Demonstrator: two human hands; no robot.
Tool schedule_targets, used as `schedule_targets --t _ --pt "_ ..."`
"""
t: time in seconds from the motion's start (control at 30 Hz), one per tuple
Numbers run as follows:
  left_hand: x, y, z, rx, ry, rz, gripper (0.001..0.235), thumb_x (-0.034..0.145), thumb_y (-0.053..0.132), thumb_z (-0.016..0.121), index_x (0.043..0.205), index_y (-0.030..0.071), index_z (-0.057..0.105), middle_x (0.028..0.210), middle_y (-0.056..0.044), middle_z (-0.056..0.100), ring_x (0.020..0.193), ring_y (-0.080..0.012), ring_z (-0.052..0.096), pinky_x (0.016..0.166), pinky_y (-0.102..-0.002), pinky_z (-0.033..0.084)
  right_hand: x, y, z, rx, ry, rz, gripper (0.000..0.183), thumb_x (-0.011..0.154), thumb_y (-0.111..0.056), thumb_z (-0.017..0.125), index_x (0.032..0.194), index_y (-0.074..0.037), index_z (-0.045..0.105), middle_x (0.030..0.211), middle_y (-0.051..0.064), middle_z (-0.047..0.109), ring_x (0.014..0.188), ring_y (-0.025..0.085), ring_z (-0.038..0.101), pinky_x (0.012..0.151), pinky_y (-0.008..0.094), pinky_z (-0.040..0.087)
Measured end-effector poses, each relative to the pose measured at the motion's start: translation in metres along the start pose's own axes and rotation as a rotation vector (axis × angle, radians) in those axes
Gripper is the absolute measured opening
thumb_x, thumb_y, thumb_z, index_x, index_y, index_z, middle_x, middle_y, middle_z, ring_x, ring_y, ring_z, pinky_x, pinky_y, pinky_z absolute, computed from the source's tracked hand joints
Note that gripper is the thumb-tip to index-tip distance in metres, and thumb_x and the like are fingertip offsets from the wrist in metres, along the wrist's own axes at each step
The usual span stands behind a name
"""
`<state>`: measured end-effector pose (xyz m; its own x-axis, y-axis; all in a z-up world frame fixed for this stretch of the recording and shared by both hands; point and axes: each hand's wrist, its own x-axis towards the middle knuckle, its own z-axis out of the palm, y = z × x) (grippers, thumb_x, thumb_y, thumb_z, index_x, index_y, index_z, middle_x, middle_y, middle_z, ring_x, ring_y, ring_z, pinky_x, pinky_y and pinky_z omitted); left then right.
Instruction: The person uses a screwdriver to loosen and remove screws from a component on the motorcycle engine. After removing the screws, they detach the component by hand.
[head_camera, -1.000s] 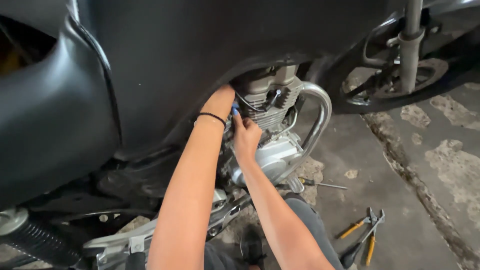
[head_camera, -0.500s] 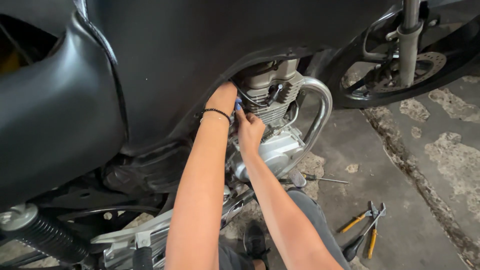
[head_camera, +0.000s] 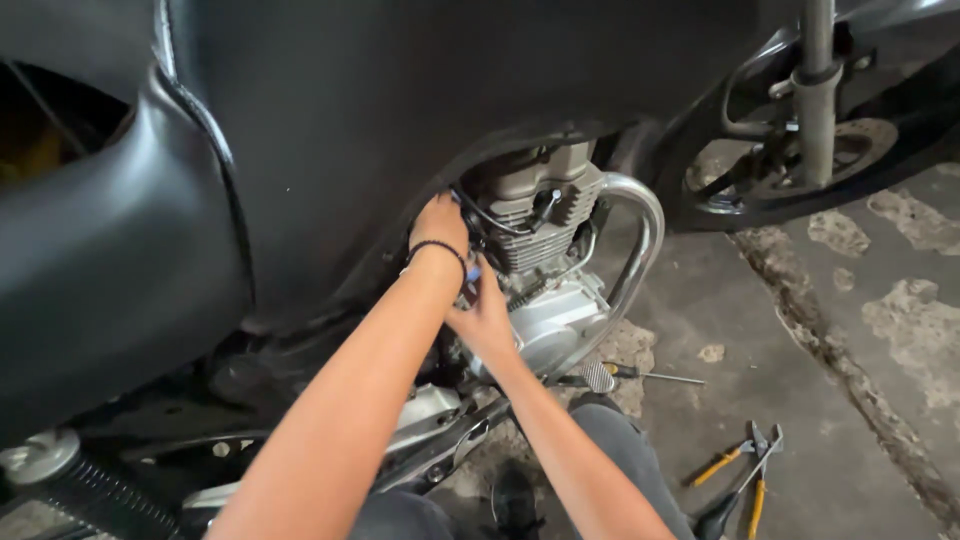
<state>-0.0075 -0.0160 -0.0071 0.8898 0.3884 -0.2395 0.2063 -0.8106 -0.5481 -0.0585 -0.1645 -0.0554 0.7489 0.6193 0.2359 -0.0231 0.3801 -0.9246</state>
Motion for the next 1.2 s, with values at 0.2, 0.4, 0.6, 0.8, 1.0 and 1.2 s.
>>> schedule_targets --t 0.2,0.4,0.6,0.8,1.0,1.2 --pt "-0.057 -0.013 -0.028 -0.056 0.225 -0.192 0.036 0.094 0.030 0.052 0.123 0.014 0.067 0.129 0.002 0.061 0.127 -0.0194 0.047 0.117 -0.046 0.024 -0.007 -0.056 0.018 -0.292 0.062 0.182 0.115 0.060 -0.024 0.093 0.144 0.014 0.024 0.138 0.035 0.038 0.130 0.051 0.042 0.108 0.056 0.043" --pt "-0.075 -0.019 -0.041 0.053 0.257 -0.079 0.039 0.097 0.033 0.046 0.122 0.011 0.066 0.130 -0.001 0.062 0.130 -0.0217 0.045 0.117 -0.047 0.023 -0.007 -0.065 0.032 -0.149 -0.022 0.079 0.147 0.052 -0.022 0.098 0.143 0.014 -0.012 0.145 0.037 0.022 0.138 0.051 0.029 0.111 0.056 0.036" --pt "-0.089 -0.020 -0.053 0.165 0.279 0.041 0.043 0.100 0.036 0.040 0.121 0.008 0.065 0.130 -0.004 0.062 0.132 -0.0239 0.043 0.118 -0.048 0.021 -0.002 -0.024 0.015 -0.187 0.092 0.314 0.116 0.057 -0.026 0.096 0.144 -0.006 0.021 0.137 0.025 0.052 0.127 0.042 0.052 0.106 0.052 0.047" --pt "-0.101 -0.016 -0.070 0.223 0.090 0.069 0.074 0.092 0.067 0.034 0.135 0.010 0.052 0.144 0.000 0.049 0.139 -0.0213 0.029 0.118 -0.047 0.022 0.007 0.023 0.018 -0.181 0.361 0.129 0.065 0.063 -0.012 0.088 0.121 0.002 0.060 0.088 0.025 0.072 0.079 0.029 0.074 0.071 0.037 0.062" --pt "-0.092 -0.009 -0.062 0.393 0.030 0.063 0.064 0.094 0.060 0.041 0.138 0.015 0.051 0.148 0.005 0.047 0.141 -0.0199 0.028 0.118 -0.043 0.021 0.018 -0.008 0.017 -0.226 0.410 0.177 0.046 0.059 -0.015 0.089 0.100 -0.007 0.069 0.062 0.008 0.066 0.055 0.012 0.059 0.050 0.026 0.051" --pt "-0.097 -0.008 -0.071 0.429 0.046 0.030 0.064 0.092 0.061 0.045 0.136 0.014 0.052 0.143 0.002 0.049 0.134 -0.0214 0.032 0.113 -0.048 0.026 0.017 -0.026 0.022 -0.131 0.434 0.240 0.039 0.063 -0.009 0.086 0.097 -0.007 0.068 0.062 0.008 0.066 0.059 0.011 0.058 0.055 0.025 0.053"
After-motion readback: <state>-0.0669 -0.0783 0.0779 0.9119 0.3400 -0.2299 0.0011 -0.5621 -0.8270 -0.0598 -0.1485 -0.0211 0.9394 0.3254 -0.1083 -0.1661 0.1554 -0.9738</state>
